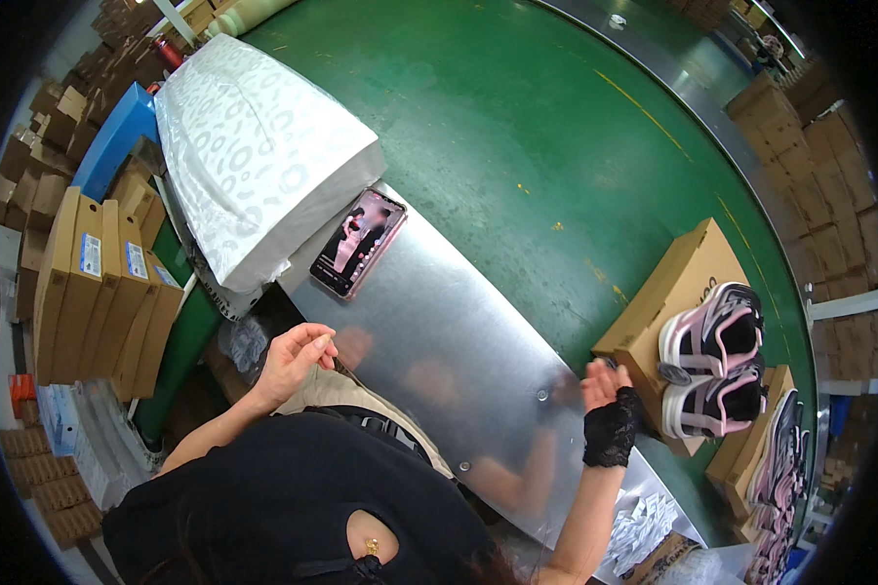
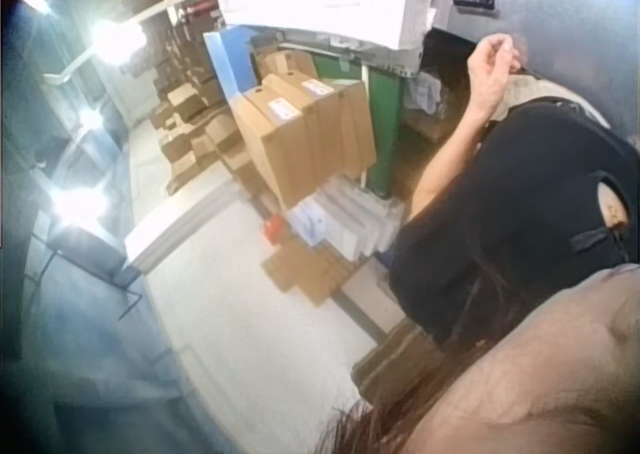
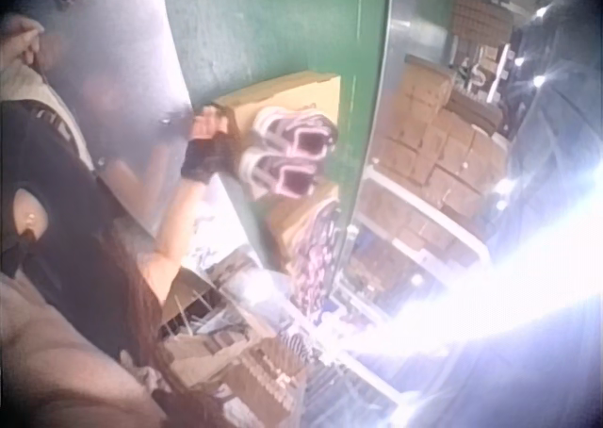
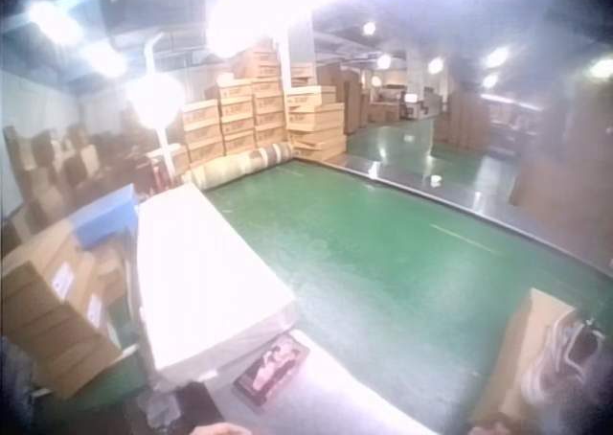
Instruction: The person packs shoes by opening shoe boxes, lining them with wrapping paper, placing shoes inside wrapped in the paper, and closing the boxes.
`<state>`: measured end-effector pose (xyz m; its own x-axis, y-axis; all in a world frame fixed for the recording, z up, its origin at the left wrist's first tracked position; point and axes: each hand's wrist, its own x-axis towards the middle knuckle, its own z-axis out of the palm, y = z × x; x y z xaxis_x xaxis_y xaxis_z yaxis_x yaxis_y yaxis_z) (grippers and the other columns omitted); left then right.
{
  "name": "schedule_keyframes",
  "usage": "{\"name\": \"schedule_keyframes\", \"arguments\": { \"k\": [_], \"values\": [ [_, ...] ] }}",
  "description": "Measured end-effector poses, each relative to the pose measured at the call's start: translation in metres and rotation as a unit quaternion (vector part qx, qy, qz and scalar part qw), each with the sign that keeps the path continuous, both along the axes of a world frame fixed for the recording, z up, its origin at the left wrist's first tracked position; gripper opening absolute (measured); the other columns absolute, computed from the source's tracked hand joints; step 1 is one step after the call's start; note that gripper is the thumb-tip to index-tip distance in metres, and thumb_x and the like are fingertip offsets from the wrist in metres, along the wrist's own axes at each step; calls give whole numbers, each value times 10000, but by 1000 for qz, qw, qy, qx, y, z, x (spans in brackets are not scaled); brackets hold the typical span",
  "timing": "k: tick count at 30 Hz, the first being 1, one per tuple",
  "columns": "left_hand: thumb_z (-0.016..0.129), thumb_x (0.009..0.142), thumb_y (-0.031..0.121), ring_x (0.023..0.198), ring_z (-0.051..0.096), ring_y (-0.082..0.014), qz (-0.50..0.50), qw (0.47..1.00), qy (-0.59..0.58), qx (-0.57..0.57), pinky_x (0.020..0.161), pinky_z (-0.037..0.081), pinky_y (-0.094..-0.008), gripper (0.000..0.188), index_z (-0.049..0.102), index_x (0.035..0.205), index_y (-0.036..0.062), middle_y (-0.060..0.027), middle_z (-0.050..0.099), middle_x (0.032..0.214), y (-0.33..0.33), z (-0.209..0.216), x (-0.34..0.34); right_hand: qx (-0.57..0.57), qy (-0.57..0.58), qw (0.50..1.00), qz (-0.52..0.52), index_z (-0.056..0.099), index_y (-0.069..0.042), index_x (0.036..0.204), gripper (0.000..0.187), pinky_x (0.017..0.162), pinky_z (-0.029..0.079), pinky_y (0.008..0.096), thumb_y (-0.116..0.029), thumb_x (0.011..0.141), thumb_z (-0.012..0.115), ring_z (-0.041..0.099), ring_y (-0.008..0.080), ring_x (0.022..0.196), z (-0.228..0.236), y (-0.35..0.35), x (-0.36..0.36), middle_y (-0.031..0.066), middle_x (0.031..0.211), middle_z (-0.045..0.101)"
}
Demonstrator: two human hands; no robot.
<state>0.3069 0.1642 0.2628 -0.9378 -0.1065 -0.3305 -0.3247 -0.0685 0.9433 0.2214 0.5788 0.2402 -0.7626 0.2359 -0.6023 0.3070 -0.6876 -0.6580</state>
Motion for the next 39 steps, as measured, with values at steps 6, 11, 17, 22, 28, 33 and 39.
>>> {"name": "schedule_keyframes", "arguments": {
  "k": [6, 11, 17, 22, 28, 33, 39],
  "values": [
    [522, 870, 163, 692, 522, -81, 10, 999, -13, 37, 653, 442, -213, 213, 534, 986, -15, -49, 570, 799, -7, -4, 5, 648, 241, 722, 11, 573, -8, 1007, 241, 625, 411, 208, -195, 857, 540, 524, 97, 667, 102, 50, 19, 49, 756, 600],
    [505, 874, 144, 697, 542, -96, -38, 998, -13, 46, 656, 450, -225, 202, 532, 993, -18, -55, 574, 804, -4, -7, -4, 829, 13, 559, 4, 595, 8, 963, 426, 657, 437, 280, -396, 856, 510, 547, 175, 697, 134, 72, 4, 97, 783, 601],
    [506, 874, 140, 687, 546, -95, -33, 998, -14, 49, 646, 455, -225, 195, 535, 988, -15, -59, 582, 805, -12, -14, -7, 832, -7, 535, 150, 622, 29, 790, 435, 562, 398, 300, -398, 834, 546, 503, 148, 582, 166, 60, -3, 83, 597, 550],
    [521, 871, 158, 673, 532, -80, -81, 994, -11, 68, 628, 444, -212, 206, 540, 980, -15, -55, 582, 790, -1, -13, -18, 849, 14, 473, 236, 577, 42, 805, 235, 584, 394, 416, -184, 751, 538, 558, 348, 673, 148, 135, -23, 218, 722, 579],
    [503, 876, 140, 654, 546, -97, -65, 997, 7, 51, 604, 451, -212, 195, 538, 986, -17, -56, 583, 781, -7, -30, -16, 838, -48, 511, 182, 629, 18, 644, 442, 615, 468, 376, -423, 648, 596, 601, 310, 635, 126, 109, -70, 227, 648, 580],
    [497, 879, 131, 640, 546, -98, -78, 992, 40, 88, 597, 463, -221, 180, 545, 978, -12, -57, 583, 773, -8, -28, -19, 821, 37, 558, 114, 606, -3, 713, 336, 607, 442, 386, -338, 693, 583, 577, 316, 678, 122, 100, -31, 190, 674, 593],
    [500, 871, 121, 656, 531, -96, -101, 987, 124, -6, 608, 444, -224, 171, 544, 955, -22, -42, 566, 762, -7, 8, -29, 809, 207, 502, 223, 580, -58, 895, 273, 610, 455, 374, -125, 632, 613, 578, 296, 666, 126, 25, 37, 140, 745, 592]
  ]
}}
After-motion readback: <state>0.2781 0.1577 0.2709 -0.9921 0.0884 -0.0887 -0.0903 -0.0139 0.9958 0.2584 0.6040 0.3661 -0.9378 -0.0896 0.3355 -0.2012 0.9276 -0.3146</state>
